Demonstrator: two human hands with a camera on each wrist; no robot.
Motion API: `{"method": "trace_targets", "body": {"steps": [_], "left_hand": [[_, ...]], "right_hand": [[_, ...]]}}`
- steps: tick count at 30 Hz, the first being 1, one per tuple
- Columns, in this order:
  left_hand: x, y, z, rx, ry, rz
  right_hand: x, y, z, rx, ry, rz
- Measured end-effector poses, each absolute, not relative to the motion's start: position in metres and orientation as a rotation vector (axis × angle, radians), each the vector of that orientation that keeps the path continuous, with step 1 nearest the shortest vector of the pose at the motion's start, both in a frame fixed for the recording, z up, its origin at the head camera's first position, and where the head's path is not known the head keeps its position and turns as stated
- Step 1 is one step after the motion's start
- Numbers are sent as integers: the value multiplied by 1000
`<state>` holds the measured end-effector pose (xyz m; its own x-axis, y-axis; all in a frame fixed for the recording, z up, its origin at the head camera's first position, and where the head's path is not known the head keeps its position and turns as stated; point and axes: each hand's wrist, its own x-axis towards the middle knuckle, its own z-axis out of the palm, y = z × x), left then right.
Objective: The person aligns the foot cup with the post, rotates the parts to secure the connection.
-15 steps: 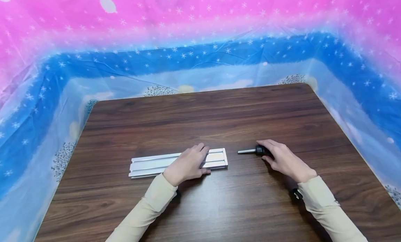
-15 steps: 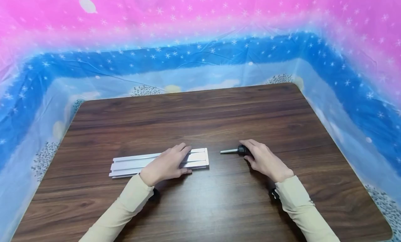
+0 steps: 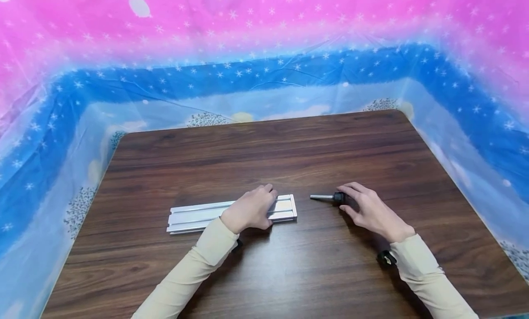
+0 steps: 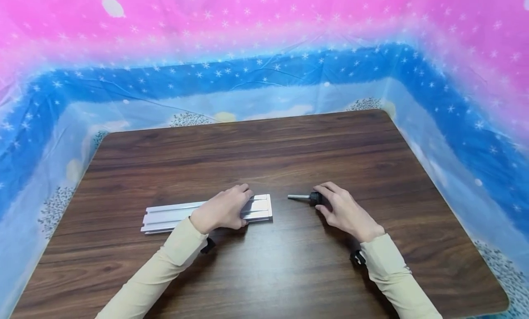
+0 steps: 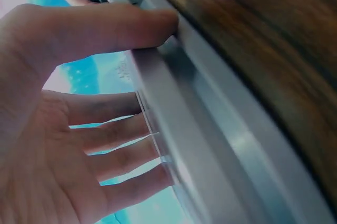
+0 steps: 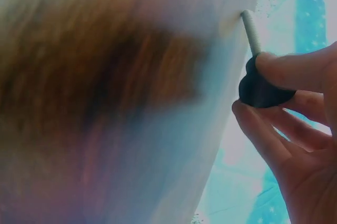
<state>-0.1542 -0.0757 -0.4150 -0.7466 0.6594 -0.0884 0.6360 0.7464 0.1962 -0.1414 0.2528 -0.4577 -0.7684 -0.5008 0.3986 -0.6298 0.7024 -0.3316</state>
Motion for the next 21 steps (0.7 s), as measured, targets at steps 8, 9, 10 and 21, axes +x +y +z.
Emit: {"method": "trace_targets", "body": {"steps": [8, 9, 10, 21], "left_hand": [[-149, -82, -394, 973, 2756, 222], [-148, -82, -390, 966, 2755, 229], [-147, -83, -386, 959, 2753, 238], [-137, -89, -363, 953, 2749, 239]], "right_hand": [[-123, 249, -433, 903, -2568, 795], [-120, 248, -429, 905, -2556, 814], [-118, 246, -426, 910, -2543, 838], [-103, 223, -411, 985, -2490, 969]]}}
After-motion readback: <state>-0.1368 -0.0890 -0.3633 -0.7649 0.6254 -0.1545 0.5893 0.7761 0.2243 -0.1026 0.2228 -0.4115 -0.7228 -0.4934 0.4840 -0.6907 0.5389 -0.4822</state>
